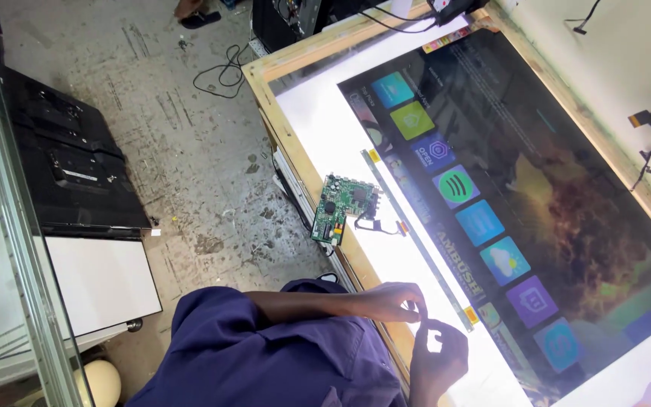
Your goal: Repairing a television screen by applying adhesive tape to the ribbon cables
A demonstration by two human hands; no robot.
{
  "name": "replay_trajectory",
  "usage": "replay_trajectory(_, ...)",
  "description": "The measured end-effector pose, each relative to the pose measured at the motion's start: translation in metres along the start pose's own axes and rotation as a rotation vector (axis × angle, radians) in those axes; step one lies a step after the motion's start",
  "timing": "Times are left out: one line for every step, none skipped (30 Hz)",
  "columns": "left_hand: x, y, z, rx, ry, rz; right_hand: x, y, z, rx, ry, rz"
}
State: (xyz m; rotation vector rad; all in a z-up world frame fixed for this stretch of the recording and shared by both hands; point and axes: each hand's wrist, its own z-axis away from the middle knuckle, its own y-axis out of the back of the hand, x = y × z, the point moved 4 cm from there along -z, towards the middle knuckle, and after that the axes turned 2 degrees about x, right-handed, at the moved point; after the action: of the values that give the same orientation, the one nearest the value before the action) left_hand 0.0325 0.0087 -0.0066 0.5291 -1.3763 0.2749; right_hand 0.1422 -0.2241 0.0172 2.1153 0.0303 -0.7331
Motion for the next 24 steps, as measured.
replay_trajectory(-0.001,0.0,0.0,0.007,0.015,-0.017,-0.008,-0.007,-0.017,-0.009,-0.002,0.008)
replay_trajectory(-0.001,-0.001,0.0,-0.004,0.013,-0.017,-0.018,-0.022,-0.045,-0.011,-0.01,0.015)
replay_trajectory(-0.002,-0.001,-0.001,0.015,0.003,-0.008,-0.03,-0.036,-0.072,-0.013,-0.019,0.022)
replay_trajectory(-0.002,-0.006,0.002,0.016,-0.003,0.003,-0.048,-0.044,-0.091,-0.014,-0.043,0.037)
replay_trajectory(-0.002,-0.004,0.002,-0.013,-0.001,0.006,-0.051,-0.043,-0.096,-0.008,-0.068,0.051)
replay_trajectory(-0.001,-0.003,0.005,0.006,-0.017,-0.006,-0.056,-0.041,-0.095,-0.032,-0.058,0.022)
replay_trajectory(0.0,-0.003,0.005,0.026,-0.033,-0.017,-0.06,-0.038,-0.096,-0.054,-0.048,-0.007)
replay_trajectory(0.009,-0.003,0.01,-0.026,-0.029,-0.012,-0.065,-0.032,-0.097,-0.043,-0.093,0.015)
replay_trajectory(0.017,0.0,0.012,-0.003,-0.012,0.002,-0.07,-0.028,-0.099,-0.076,-0.085,0.0)
replay_trajectory(0.024,0.003,0.016,0.019,0.011,0.015,-0.075,-0.025,-0.099,-0.111,-0.079,-0.019)
replay_trajectory(0.027,0.002,0.016,-0.033,0.019,0.019,-0.078,-0.021,-0.102,-0.102,-0.128,0.0)
replay_trajectory(0.031,0.003,0.018,-0.016,0.018,0.021,-0.085,-0.018,-0.104,-0.132,-0.089,-0.037)
replay_trajectory(0.035,0.005,0.019,0.001,0.017,0.023,-0.091,-0.015,-0.107,-0.161,-0.05,-0.076)
replay_trajectory(0.036,0.003,0.02,-0.046,0.034,0.033,-0.088,-0.014,-0.105,-0.161,-0.099,-0.059)
replay_trajectory(0.038,0.004,0.021,-0.035,0.031,0.042,-0.087,-0.014,-0.103,-0.166,-0.09,-0.051)
replay_trajectory(0.039,0.007,0.022,-0.016,0.029,0.044,-0.086,-0.016,-0.102,-0.172,-0.076,-0.051)
replay_trajectory(0.042,0.005,0.023,-0.055,0.047,0.048,-0.087,-0.014,-0.101,-0.172,-0.118,-0.042)
replay_trajectory(0.045,0.005,0.022,-0.042,0.045,0.05,-0.089,-0.011,-0.103,-0.162,-0.088,-0.085)
replay_trajectory(0.049,0.006,0.022,-0.028,0.043,0.053,-0.092,-0.009,-0.105,-0.151,-0.058,-0.128)
replay_trajectory(0.051,0.006,0.022,-0.042,0.056,0.055,-0.091,-0.008,-0.104,-0.156,-0.077,-0.127)
replay_trajectory(0.055,0.008,0.023,-0.011,0.032,0.046,-0.092,-0.007,-0.103,-0.146,-0.067,-0.143)
replay_trajectory(0.058,0.009,0.023,0.021,0.011,0.039,-0.093,-0.005,-0.102,-0.14,-0.056,-0.159)
replay_trajectory(0.062,0.009,0.021,0.01,0.026,0.044,-0.093,-0.003,-0.105,-0.148,-0.074,-0.158)
replay_trajectory(0.067,0.009,0.022,0.01,0.037,0.17,-0.095,0.003,-0.107,-0.117,-0.107,-0.193)
